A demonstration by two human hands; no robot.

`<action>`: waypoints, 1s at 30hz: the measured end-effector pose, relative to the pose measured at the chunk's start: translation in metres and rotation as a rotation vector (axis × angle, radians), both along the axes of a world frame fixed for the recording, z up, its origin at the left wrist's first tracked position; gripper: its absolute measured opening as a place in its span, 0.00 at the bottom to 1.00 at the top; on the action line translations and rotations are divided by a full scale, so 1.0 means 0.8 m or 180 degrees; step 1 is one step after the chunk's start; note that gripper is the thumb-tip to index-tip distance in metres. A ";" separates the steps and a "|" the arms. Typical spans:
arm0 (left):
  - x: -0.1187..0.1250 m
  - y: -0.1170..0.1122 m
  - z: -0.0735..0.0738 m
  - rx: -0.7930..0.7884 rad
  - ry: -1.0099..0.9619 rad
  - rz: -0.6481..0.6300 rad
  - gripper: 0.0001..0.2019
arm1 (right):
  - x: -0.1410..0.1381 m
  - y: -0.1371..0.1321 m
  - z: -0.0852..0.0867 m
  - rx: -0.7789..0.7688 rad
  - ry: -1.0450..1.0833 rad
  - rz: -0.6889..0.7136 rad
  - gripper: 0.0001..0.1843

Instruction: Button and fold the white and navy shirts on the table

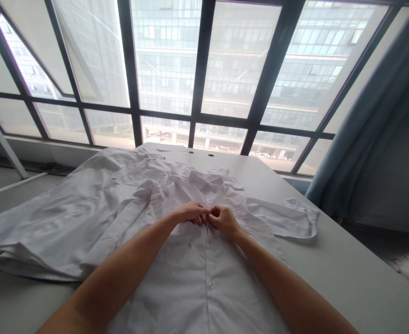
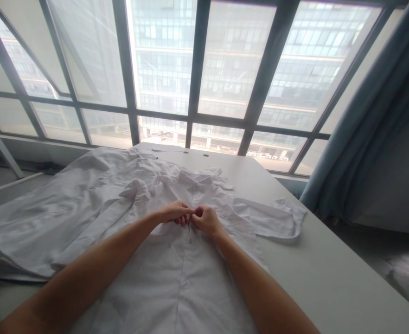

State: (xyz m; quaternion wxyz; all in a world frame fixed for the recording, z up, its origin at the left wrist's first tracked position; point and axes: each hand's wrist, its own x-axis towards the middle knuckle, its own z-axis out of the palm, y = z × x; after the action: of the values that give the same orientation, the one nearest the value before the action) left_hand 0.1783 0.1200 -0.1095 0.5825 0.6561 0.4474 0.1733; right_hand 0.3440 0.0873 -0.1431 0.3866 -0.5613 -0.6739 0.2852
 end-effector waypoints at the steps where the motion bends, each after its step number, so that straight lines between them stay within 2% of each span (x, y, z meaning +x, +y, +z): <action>1: 0.001 0.000 -0.001 0.0027 0.0019 0.0043 0.17 | -0.001 0.000 -0.001 0.0086 -0.0076 -0.0022 0.07; 6: 0.004 0.002 -0.004 -0.0016 0.0032 0.0283 0.14 | -0.002 -0.001 0.003 0.0165 -0.0172 -0.0012 0.10; 13: 0.004 0.001 -0.005 0.0019 -0.0075 0.0372 0.13 | 0.002 0.000 0.010 -0.0304 0.0099 0.0061 0.10; 19: 0.001 0.003 -0.010 0.0225 -0.0079 0.0173 0.16 | 0.003 0.003 0.015 -0.0751 0.0533 0.0125 0.08; 24: 0.003 0.006 -0.015 0.0465 -0.0020 0.0022 0.14 | 0.001 0.000 0.018 -0.0775 0.0746 -0.0046 0.09; 26: 0.004 0.005 -0.017 0.0858 0.0251 0.0065 0.12 | 0.001 0.000 0.019 -0.0821 0.0841 -0.0069 0.09; 30: 0.005 0.000 -0.022 0.2556 0.1093 0.0398 0.11 | 0.003 0.001 0.019 -0.1038 0.0788 -0.0046 0.11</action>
State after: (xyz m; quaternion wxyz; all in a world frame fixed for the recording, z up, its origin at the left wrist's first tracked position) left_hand 0.1820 0.1199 -0.1268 0.1869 0.8214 0.4737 0.2568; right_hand 0.3466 0.0883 -0.1276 0.3726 -0.5819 -0.5620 0.4546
